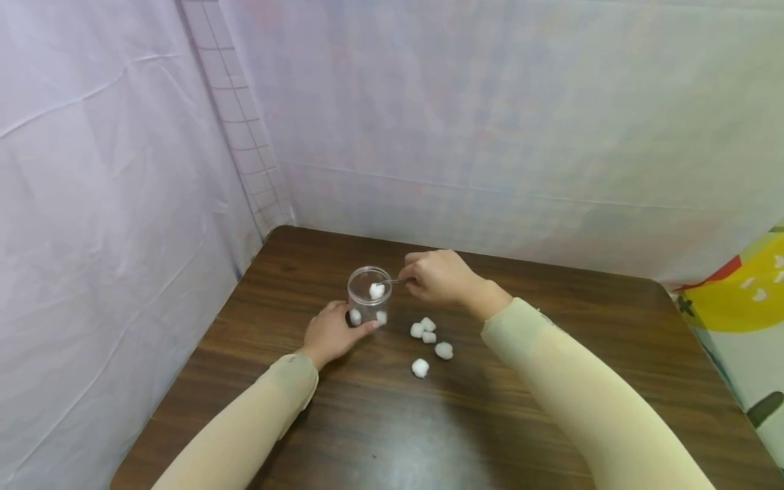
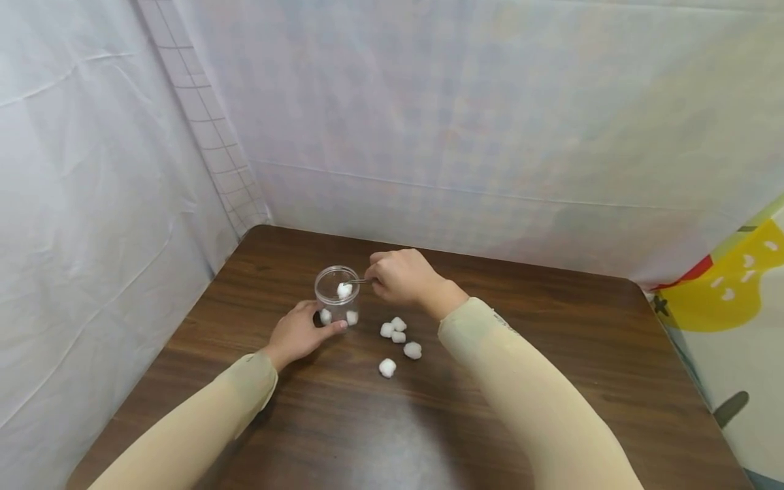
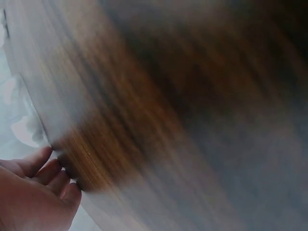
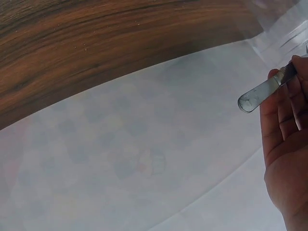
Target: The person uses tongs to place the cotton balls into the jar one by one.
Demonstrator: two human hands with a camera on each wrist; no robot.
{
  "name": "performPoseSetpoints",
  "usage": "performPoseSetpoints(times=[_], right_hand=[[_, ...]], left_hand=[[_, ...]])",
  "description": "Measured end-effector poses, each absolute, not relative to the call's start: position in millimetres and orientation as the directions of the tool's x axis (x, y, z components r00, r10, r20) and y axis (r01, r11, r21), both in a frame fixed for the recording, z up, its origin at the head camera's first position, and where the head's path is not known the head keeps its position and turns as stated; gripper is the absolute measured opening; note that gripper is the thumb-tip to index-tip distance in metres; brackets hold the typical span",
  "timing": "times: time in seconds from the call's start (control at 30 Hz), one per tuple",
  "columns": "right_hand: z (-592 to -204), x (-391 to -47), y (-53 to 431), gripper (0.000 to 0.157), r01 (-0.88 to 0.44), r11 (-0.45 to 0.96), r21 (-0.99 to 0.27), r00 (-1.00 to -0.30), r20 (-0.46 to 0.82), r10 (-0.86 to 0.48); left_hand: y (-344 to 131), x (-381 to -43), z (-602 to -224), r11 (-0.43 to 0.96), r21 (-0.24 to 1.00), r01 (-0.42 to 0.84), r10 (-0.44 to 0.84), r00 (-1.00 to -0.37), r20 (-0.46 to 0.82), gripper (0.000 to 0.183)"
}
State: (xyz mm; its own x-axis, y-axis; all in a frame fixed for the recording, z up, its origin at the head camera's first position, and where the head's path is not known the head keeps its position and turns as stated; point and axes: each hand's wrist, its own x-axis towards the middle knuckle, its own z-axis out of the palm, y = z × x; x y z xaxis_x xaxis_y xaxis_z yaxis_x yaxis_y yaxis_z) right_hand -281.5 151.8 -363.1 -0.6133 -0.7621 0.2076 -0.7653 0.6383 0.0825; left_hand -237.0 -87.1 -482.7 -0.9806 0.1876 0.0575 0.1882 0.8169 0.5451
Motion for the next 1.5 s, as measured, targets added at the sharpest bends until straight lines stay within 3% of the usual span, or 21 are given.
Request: performPoseSetpoints(times=[0.3, 0.63, 1.07, 1.5], right_hand=[[-361, -274, 162, 0.017, -0.763, 0.642, 0.077, -0.615, 0.221, -0.757], [-372, -251, 208, 0.013, -0.781, 0.619, 0.078, -0.576, 0.292, -0.763], [-427, -216, 259, 0.016, -0.742, 0.670, 0.006, -0.647, 0.257, -0.718], [-442, -199, 273, 0.017, -0.721, 0.693, 0.011, -0.668, 0.253, -0.700]], left_hand=[[-86, -237, -487, 0.816, 0.546, 0.191, 0.184, -0.981, 0.068, 0.081], [-87, -238, -486, 0.817, 0.548, 0.181, 0.182, -0.982, 0.052, 0.084], [-92, -242, -489, 0.818, 0.548, 0.176, 0.182, -0.982, 0.044, 0.088], [-93, -243, -490, 0.812, 0.556, 0.179, 0.186, -0.982, 0.046, 0.087]])
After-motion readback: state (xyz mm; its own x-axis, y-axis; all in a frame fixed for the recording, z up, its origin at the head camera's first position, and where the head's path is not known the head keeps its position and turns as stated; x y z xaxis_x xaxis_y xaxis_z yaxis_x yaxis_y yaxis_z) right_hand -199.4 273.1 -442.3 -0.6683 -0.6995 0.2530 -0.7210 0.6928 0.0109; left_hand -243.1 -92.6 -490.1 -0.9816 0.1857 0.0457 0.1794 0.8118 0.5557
